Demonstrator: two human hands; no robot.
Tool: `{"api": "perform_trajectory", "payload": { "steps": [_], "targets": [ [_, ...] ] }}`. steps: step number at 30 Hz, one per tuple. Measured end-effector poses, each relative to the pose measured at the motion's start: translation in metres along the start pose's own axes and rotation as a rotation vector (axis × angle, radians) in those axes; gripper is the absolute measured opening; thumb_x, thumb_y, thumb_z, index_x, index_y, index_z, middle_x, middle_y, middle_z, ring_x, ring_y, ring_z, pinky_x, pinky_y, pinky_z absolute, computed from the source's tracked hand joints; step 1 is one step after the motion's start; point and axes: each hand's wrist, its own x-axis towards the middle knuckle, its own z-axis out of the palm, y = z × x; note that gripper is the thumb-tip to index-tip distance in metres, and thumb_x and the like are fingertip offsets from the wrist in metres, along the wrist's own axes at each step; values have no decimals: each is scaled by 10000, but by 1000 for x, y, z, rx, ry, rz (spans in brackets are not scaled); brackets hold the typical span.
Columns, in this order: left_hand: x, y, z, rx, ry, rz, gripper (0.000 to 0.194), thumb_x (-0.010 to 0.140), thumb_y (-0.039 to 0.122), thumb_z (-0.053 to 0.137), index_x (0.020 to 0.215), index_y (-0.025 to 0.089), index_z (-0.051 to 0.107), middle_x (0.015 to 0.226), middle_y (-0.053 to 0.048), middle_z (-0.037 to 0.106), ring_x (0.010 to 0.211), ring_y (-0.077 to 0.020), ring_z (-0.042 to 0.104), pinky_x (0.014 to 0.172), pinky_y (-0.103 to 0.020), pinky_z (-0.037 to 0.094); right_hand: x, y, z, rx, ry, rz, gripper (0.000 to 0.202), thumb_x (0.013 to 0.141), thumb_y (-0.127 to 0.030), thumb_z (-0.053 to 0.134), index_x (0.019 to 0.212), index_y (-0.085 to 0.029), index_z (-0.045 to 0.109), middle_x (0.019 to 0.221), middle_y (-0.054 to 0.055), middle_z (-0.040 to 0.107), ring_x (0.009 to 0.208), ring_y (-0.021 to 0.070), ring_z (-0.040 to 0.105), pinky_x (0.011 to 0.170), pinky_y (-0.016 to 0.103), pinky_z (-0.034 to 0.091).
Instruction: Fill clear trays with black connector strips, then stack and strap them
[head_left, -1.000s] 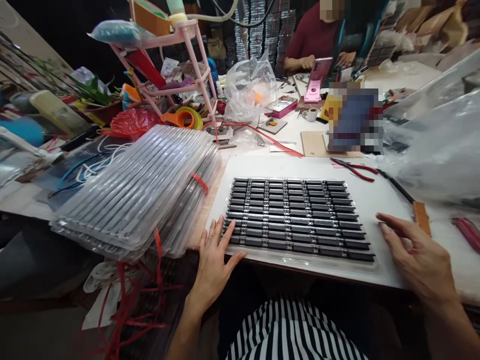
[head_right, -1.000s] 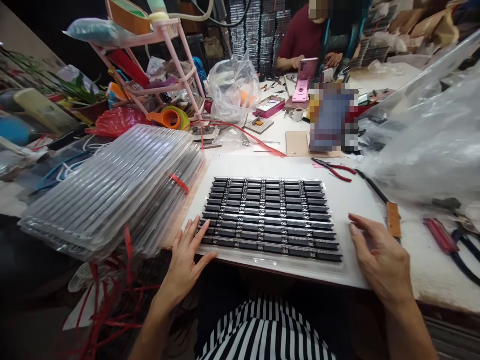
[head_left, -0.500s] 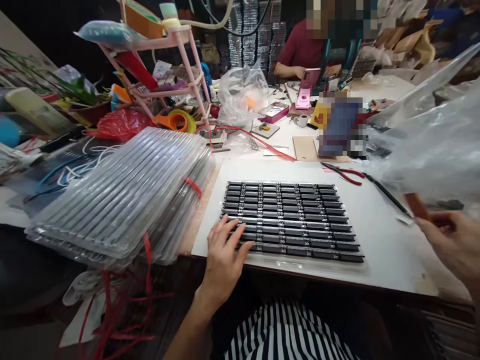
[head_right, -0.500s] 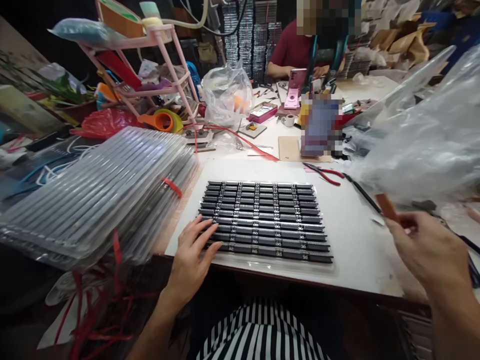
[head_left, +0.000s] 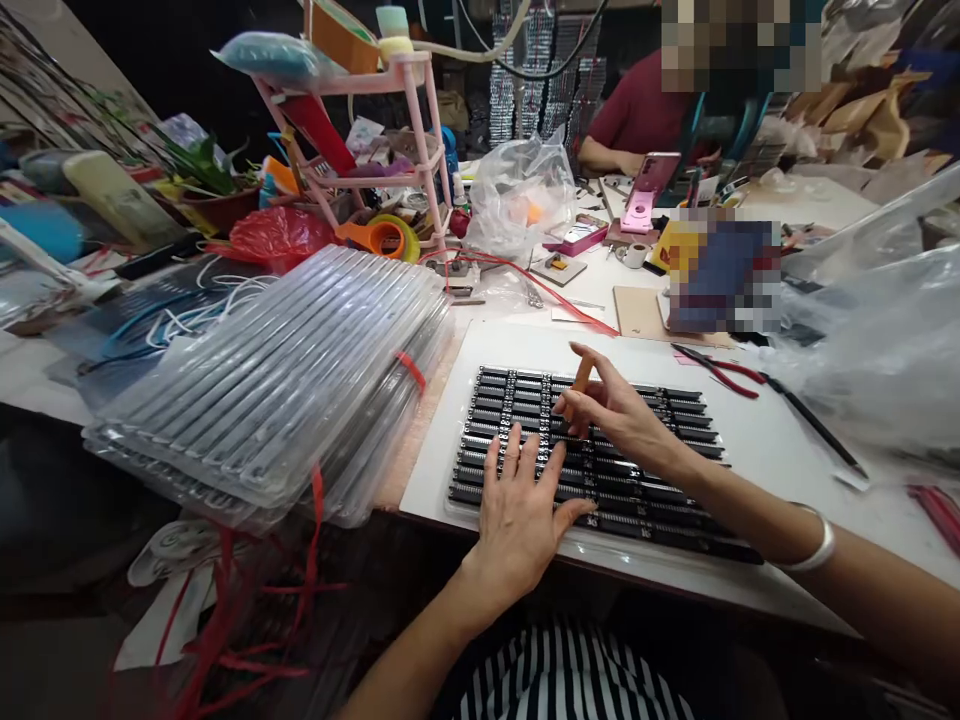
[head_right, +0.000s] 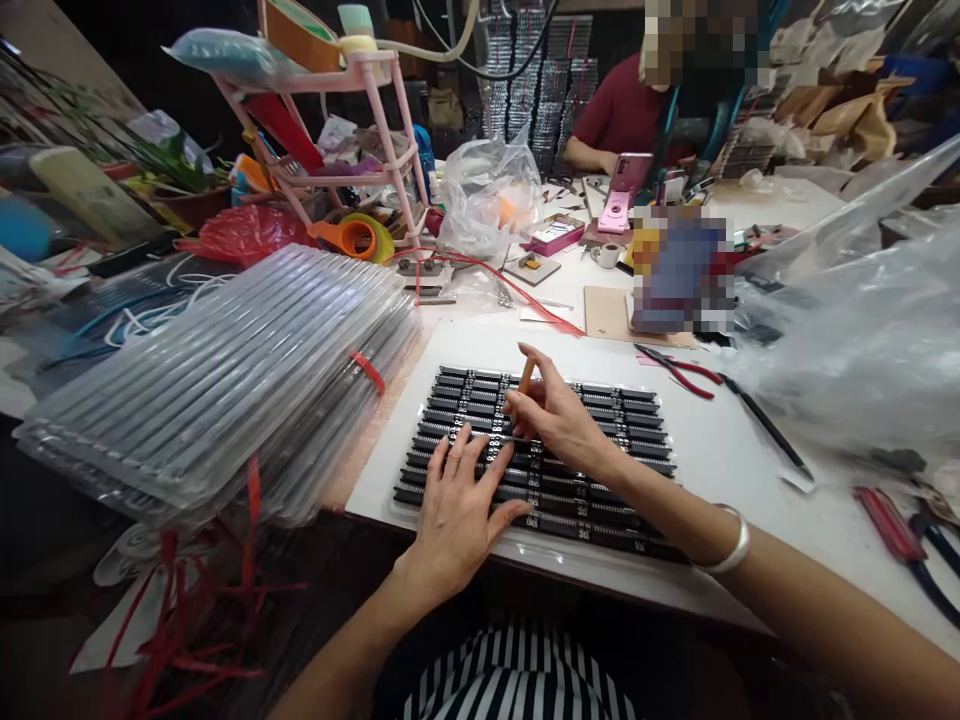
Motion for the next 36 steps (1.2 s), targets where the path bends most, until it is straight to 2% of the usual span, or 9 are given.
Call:
{"api": "perform_trajectory", "payload": {
  "steps": [4, 11, 17, 23, 30, 33, 36],
  "targets": [
    [-1, 0, 1, 16, -8, 1, 599, 875, 589, 390, 1325, 208, 496, 1310, -136, 527, 1337, -335, 344, 1085, -567, 288, 8, 13, 5, -29, -44, -8, 720, 873, -396, 556, 1445, -297, 131, 810, 5, 601, 575, 144, 580, 496, 307, 504],
    [-1, 0, 1, 16, -25, -8, 596, 885, 588, 370, 1330, 210, 488, 1325, -126, 515, 1330, -339, 347, 1086, -580, 270, 7, 15, 9, -60, -61, -29, 629, 891, -361, 544, 1418, -328, 201, 834, 1, 583, 615, 140, 562, 541, 316, 523],
    [-1, -1, 2, 23, -23, -4, 597, 886, 586, 376, 1336, 208, 480, 1331, -124, 511, 1333, -338, 342, 1089, -577, 263, 5, 17, 10, -39, -35, -47, 596, 898, -370, 534, 1401, -317, 219, 854, 15, 585, 629, 142, 562, 551, 323, 523],
    [-1, 0, 1, 19, -10, 4, 587, 877, 580, 408, 1317, 203, 500, 1319, -129, 521, 1319, -342, 361, 1078, -581, 278, 5, 15, 11, -63, -70, -41, 589, 900, -369, 526, 1396, -321, 212, 857, 11, 577, 628, 139, 556, 552, 316, 523],
    [0, 0, 2, 6, -14, -5, 581, 874, 574, 425, 1317, 205, 498, 1319, -129, 521, 1322, -341, 357, 1079, -582, 275, 6, 11, 9, -245, -159, -155, 546, 926, -289, 466, 1413, -292, 218, 896, 22, 584, 727, 140, 555, 656, 326, 510],
    [0, 0, 2, 4, -21, -6, 595, 879, 575, 410, 1341, 205, 472, 1304, -130, 533, 1314, -340, 369, 1080, -582, 271, 7, 10, 11, -210, -131, -105, 591, 908, -311, 508, 1421, -299, 216, 873, 15, 585, 673, 140, 559, 619, 327, 527],
    [-1, 0, 1, -5, -29, -8, 587, 883, 570, 408, 1343, 211, 469, 1305, -124, 534, 1318, -336, 366, 1083, -580, 265, 3, 1, 9, -86, -40, -48, 665, 874, -355, 569, 1426, -308, 201, 845, 9, 595, 618, 147, 574, 556, 323, 540]
  ]
}}
